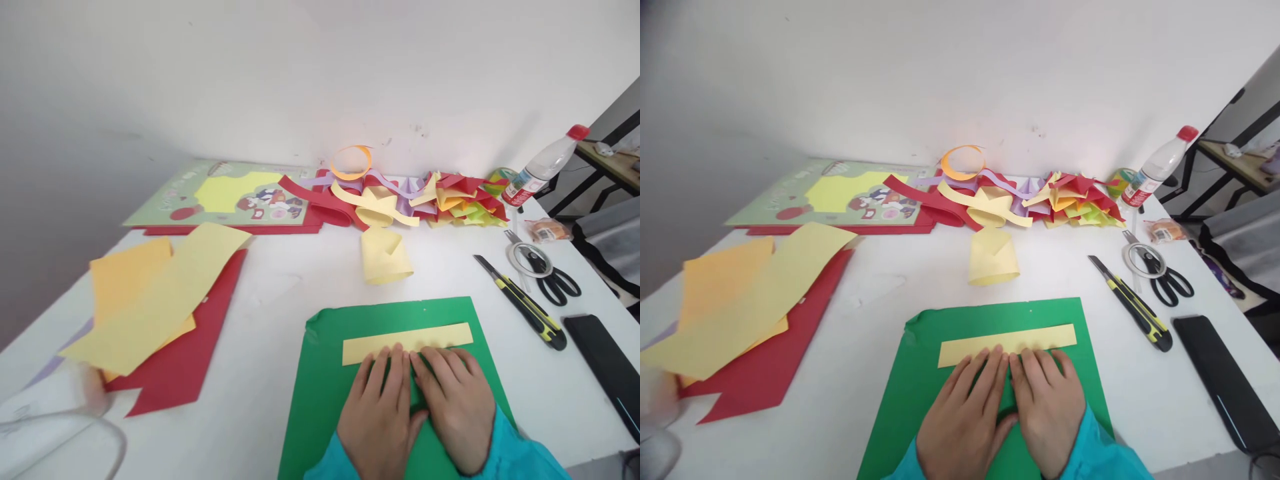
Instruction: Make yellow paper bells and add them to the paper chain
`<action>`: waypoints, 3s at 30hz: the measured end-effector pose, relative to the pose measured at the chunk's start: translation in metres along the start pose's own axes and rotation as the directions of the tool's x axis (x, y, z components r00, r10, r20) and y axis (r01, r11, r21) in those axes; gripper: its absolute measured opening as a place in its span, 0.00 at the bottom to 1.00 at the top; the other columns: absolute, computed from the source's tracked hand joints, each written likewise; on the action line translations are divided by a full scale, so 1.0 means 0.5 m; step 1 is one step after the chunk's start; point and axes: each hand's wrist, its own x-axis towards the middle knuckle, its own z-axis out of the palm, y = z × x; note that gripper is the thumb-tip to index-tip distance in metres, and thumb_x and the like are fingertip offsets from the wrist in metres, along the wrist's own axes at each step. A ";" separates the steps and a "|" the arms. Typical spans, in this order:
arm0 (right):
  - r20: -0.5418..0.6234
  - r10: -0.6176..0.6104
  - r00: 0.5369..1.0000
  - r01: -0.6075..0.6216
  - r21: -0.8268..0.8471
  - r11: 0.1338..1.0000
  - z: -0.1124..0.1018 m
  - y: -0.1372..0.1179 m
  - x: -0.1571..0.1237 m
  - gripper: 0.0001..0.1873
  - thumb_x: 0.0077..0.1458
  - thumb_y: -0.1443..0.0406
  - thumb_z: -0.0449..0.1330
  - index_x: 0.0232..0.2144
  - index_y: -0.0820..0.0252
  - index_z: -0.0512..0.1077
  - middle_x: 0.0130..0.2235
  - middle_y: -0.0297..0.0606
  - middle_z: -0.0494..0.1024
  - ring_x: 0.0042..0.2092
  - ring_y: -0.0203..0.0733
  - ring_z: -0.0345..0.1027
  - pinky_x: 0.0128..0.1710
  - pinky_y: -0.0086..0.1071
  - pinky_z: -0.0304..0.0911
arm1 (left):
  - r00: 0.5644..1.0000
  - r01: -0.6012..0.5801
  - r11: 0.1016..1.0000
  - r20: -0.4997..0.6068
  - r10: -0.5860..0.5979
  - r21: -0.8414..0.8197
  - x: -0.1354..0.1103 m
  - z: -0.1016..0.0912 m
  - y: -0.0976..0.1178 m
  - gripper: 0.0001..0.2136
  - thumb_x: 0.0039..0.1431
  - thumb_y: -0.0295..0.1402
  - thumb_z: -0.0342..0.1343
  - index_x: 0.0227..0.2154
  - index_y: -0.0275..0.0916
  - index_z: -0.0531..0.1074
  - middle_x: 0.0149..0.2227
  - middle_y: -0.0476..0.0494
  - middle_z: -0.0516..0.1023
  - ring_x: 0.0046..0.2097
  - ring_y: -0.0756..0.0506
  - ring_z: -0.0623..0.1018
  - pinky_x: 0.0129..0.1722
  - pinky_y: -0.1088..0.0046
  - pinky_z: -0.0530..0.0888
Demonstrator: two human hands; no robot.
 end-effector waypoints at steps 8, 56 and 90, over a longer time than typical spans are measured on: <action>-0.057 0.071 0.996 -0.069 0.033 0.997 -0.023 0.036 0.007 0.11 0.57 0.69 0.53 0.35 0.61 0.75 0.38 0.45 0.77 0.42 0.47 0.66 0.41 0.41 0.59 | 0.999 0.016 0.977 -0.051 -0.005 0.211 -0.025 -0.040 -0.067 0.17 0.59 0.35 0.46 0.40 0.27 0.74 0.42 0.31 0.77 0.42 0.37 0.74 0.41 0.60 0.71; -0.328 -0.297 0.897 0.309 -0.016 0.951 -0.030 0.132 0.129 0.08 0.53 0.73 0.57 0.36 0.63 0.72 0.36 0.36 0.81 0.35 0.41 0.70 0.39 0.40 0.59 | 0.839 -0.323 0.946 -0.457 0.295 0.018 0.136 -0.104 -0.186 0.05 0.53 0.23 0.54 0.31 0.36 0.72 0.33 0.46 0.80 0.36 0.44 0.75 0.30 0.67 0.74; -0.331 -0.272 0.904 0.290 0.006 0.957 -0.030 0.150 0.129 0.08 0.51 0.72 0.58 0.36 0.63 0.73 0.34 0.37 0.81 0.34 0.41 0.70 0.36 0.39 0.61 | 0.808 -0.256 0.967 -0.549 0.214 0.001 0.128 -0.093 -0.172 0.09 0.49 0.18 0.56 0.33 0.35 0.72 0.31 0.44 0.81 0.35 0.42 0.76 0.32 0.63 0.72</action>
